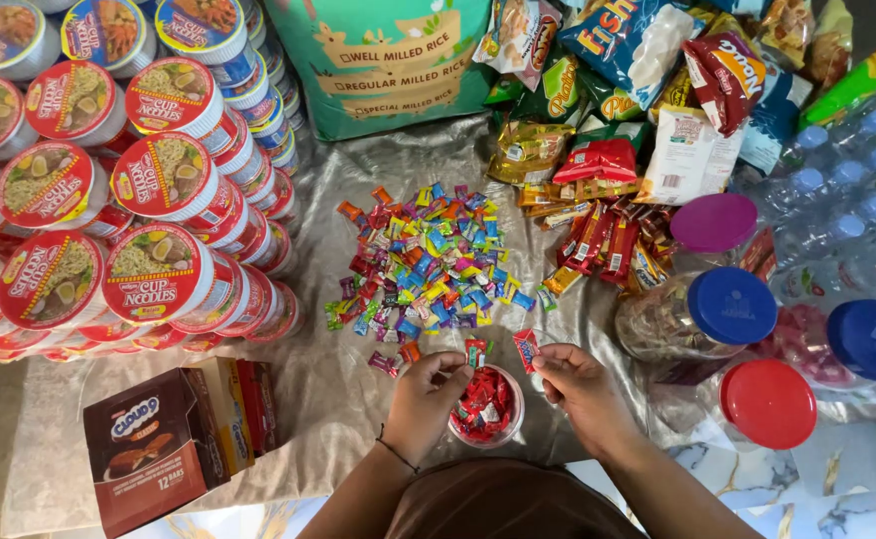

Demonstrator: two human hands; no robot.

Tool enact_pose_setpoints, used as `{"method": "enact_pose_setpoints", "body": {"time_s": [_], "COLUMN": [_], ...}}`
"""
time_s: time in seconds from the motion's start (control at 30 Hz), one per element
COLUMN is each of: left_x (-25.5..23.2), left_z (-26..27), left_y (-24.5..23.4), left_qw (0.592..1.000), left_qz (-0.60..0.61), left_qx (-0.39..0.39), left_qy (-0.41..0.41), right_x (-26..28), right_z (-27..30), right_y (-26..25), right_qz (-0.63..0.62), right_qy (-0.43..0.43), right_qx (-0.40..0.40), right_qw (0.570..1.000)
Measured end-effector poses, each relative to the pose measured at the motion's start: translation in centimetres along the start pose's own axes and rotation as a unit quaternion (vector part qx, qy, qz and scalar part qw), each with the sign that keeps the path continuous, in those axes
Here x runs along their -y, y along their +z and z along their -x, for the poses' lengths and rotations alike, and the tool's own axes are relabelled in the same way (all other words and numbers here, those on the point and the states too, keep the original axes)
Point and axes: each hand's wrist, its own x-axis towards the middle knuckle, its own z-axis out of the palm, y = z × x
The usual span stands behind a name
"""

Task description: The person sits on the floor and sorts a pile of colorful wrapped candies by hand, picking them up and placing them into a clear plastic container. The workspace is surrounded by stacks of instant noodle cups, a large bag of rice, and various snack packages.

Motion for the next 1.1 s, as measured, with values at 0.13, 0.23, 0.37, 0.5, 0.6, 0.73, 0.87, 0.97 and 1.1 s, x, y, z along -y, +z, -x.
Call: {"method": "enact_pose_setpoints", "body": {"time_s": [0.13,0.23,0.37,0.5,0.6,0.73,0.87,0.97,1.1], "left_x": [-0.1,-0.4,-0.5,-1.1,-0.7,-1.3,-1.6,-1.3,-1.3], "left_z": [0.3,0.4,0.5,0.7,0.7,1.1,1.4,1.4,1.4], "left_y": [0.0,-0.1,-0.3,-0.6,-0.8,-1.2,-1.4,-1.4,-1.5], "left_qw": [0.999,0.999,0.999,0.999,0.997,0.997,0.999,0.999,0.999], "left_qz": [0.026,0.025,0.023,0.026,0.069,0.056,0.017,0.015,0.031], "left_qx": [0.018,0.02,0.021,0.013,0.016,0.018,0.004,0.001,0.001], "left_qy": [-0.008,-0.008,-0.011,-0.018,-0.022,-0.05,-0.032,-0.033,-0.04], "right_x": [-0.1,-0.2,-0.5,0.7,2.3,2.9,3.0,2.3,1.8], "right_z": [0.1,0.2,0.1,2.0,3.5,4.2,4.2,3.6,3.0], "right_y": [0.0,0.1,0.0,1.6,3.2,4.0,4.3,3.6,2.9], "right_qz": [0.017,0.009,0.067,0.203,0.315,0.331,0.363,0.341,0.314], "right_qy": [-0.006,-0.024,-0.063,-0.133,-0.168,-0.162,-0.212,-0.192,-0.187], "right_qx": [-0.009,0.0,0.017,0.031,0.015,0.034,0.069,0.064,0.058], "right_qw": [1.0,1.0,0.996,0.97,0.934,0.929,0.905,0.918,0.929]}}
